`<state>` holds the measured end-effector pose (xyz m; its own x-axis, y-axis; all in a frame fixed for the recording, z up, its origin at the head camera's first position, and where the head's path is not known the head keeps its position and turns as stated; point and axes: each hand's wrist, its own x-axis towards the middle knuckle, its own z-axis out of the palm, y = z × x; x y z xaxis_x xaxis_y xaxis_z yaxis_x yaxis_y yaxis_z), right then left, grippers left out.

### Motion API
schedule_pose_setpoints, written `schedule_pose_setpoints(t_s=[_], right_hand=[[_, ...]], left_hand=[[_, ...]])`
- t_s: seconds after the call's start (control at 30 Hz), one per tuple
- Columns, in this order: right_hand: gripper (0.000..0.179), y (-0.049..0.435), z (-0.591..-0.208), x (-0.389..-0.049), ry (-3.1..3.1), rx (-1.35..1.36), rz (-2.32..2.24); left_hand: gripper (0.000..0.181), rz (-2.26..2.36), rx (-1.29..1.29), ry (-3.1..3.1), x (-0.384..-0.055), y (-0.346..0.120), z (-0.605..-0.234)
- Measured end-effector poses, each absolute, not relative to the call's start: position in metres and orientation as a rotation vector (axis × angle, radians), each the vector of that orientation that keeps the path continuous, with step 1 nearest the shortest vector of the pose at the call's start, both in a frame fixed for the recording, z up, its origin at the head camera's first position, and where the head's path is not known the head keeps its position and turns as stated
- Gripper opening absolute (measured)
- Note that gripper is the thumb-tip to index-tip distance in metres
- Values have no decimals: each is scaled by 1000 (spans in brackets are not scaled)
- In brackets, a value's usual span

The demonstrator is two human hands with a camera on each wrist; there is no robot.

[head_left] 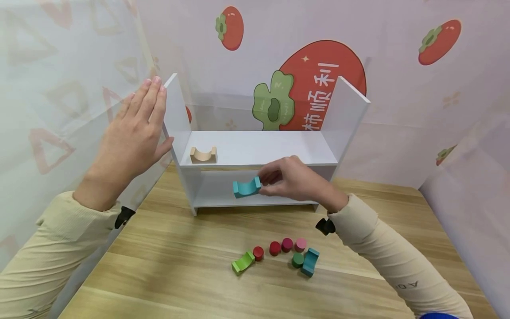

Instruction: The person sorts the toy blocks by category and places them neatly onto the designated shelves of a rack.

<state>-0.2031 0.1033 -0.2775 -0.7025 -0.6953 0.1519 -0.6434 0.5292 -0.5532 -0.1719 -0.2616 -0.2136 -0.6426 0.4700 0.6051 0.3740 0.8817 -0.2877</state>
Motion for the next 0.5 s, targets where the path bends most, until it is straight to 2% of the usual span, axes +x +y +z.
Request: schedule_pose_setpoints(t_s=[0.27,0.5], right_hand=[[24,99,-239,-213,2729,-1193,-918],[25,90,-225,-228,2734,-1122,-968]], left_hand=[[102,174,-601,-2337,-172,-260,-212],[102,183,-594,-2349,-170,-259,-212]])
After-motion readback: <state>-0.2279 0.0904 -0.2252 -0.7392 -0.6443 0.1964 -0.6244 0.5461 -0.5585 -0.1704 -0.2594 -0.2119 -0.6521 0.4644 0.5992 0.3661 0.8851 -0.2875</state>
